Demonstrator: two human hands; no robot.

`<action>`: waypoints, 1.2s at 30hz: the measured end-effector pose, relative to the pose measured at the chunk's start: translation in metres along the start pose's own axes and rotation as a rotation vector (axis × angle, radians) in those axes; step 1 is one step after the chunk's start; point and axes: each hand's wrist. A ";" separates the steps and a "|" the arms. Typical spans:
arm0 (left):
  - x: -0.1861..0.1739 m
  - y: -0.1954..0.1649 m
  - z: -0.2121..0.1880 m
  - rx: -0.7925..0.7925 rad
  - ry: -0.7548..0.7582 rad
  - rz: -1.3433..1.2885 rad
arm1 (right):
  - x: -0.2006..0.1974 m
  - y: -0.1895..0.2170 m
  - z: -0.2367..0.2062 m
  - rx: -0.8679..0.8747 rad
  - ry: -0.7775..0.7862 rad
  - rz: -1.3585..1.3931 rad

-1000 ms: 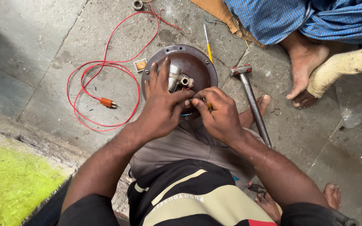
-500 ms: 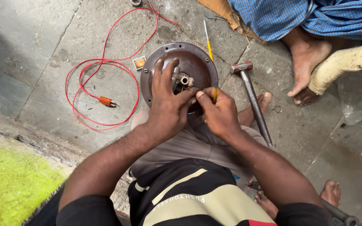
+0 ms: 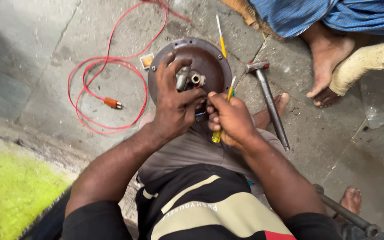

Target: The person sits on the floor repairing a ceiling fan motor housing. They use a screwdriver to unscrew and tighten parts on the fan's central hub, tap components with a hammer, mount a capacitor and route its wires through the housing, then pick up a mobile phone.

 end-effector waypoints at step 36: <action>-0.143 -0.143 -0.392 -1.782 -0.936 0.560 | -0.112 -0.012 0.092 0.344 0.160 0.017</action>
Point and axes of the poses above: each hand's wrist, its own z-axis towards the middle knuckle, its own x-axis out of the palm, y = z × x, and after that the axes turned 1 degree about -z, right-handed
